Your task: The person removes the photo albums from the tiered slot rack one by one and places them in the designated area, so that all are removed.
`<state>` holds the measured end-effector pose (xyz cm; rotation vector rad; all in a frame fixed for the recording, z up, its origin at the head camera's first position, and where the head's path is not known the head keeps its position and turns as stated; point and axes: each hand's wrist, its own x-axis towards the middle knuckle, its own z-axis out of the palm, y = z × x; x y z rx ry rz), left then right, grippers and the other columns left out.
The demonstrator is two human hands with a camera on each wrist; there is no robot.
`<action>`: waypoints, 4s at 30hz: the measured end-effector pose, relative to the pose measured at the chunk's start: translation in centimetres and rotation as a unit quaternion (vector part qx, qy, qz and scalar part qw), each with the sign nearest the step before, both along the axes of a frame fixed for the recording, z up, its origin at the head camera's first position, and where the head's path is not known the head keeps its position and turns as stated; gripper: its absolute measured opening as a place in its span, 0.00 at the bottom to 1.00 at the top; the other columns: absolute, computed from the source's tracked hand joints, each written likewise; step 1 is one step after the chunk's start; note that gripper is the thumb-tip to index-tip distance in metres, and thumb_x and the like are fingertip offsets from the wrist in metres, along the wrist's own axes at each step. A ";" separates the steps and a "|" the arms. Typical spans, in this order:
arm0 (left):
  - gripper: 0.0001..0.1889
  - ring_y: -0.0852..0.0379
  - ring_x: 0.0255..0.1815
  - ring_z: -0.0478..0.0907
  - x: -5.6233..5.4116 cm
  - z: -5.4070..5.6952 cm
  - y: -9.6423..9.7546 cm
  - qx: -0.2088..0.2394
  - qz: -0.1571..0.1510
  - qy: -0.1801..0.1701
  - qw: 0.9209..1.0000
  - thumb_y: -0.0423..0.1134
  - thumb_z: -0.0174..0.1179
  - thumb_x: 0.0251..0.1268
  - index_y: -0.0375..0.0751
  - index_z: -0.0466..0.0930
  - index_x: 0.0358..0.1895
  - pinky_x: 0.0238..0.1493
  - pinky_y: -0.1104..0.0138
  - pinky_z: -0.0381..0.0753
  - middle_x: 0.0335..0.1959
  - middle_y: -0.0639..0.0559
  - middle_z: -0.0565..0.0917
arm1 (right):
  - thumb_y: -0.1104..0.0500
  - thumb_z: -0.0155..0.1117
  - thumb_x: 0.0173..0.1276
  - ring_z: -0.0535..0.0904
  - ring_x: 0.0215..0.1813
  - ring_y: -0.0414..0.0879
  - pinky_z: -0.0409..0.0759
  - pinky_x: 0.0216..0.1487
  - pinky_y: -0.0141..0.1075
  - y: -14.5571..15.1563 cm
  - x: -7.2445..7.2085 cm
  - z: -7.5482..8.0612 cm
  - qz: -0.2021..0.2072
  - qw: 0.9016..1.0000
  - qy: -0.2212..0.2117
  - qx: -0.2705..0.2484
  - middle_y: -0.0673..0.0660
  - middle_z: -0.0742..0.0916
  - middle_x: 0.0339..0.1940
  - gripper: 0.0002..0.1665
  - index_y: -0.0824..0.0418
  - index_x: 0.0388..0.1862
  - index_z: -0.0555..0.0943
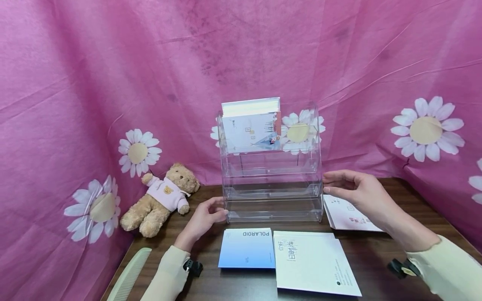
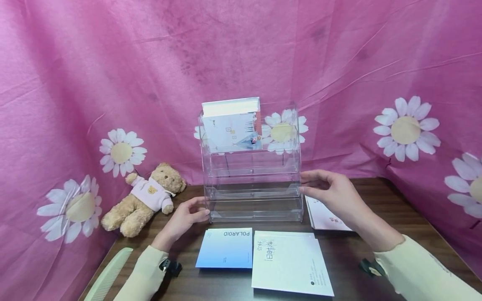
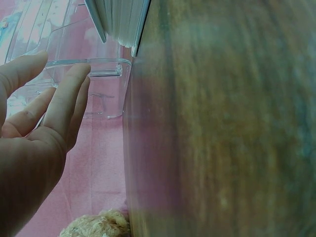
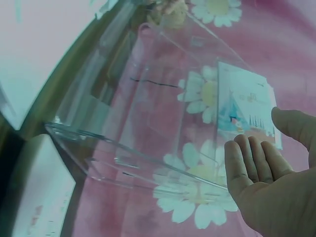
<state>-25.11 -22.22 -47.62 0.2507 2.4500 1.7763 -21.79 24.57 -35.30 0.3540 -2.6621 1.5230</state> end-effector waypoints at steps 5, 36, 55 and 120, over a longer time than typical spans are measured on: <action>0.28 0.47 0.58 0.90 -0.1 0.0 -0.1 0.000 0.001 -0.002 1.000 0.32 0.70 0.79 0.33 0.77 0.77 0.56 0.66 0.94 0.61 0.31 0.87 | 0.49 0.78 0.78 0.88 0.52 0.27 0.88 0.51 0.26 -0.9 -1.1 1.4 0.000 1.000 -0.007 -0.005 0.37 0.94 0.53 0.31 0.60 0.74 0.84; 0.28 0.52 0.56 0.90 0.0 -0.2 0.0 0.001 -0.002 0.000 1.000 0.32 0.70 0.78 0.33 0.77 0.77 0.56 0.67 0.93 0.64 0.31 0.87 | 0.49 0.76 0.80 0.88 0.62 0.38 0.81 0.54 0.19 -8.2 -11.5 7.8 -0.022 0.996 0.070 -0.046 0.66 0.88 0.73 0.34 0.62 0.78 0.81; 0.28 0.48 0.57 0.91 -0.3 -0.2 0.0 0.001 -0.003 0.001 1.000 0.32 0.71 0.78 0.33 0.77 0.77 0.56 0.67 0.94 0.63 0.30 0.87 | 0.55 0.77 0.79 0.83 0.75 0.54 0.81 0.79 0.45 -11.4 -15.6 10.5 -0.038 0.993 0.070 -0.087 0.65 0.85 0.74 0.38 0.63 0.82 0.77; 0.28 0.46 0.58 0.90 0.0 0.0 0.1 0.023 -0.016 -0.001 1.000 0.31 0.68 0.80 0.27 0.75 0.77 0.57 0.65 0.94 0.64 0.25 0.84 | 0.61 0.72 0.82 0.81 0.55 0.37 0.80 0.58 0.26 -11.8 -15.3 11.4 -0.049 0.988 0.090 -0.113 0.54 0.86 0.57 0.25 0.68 0.72 0.80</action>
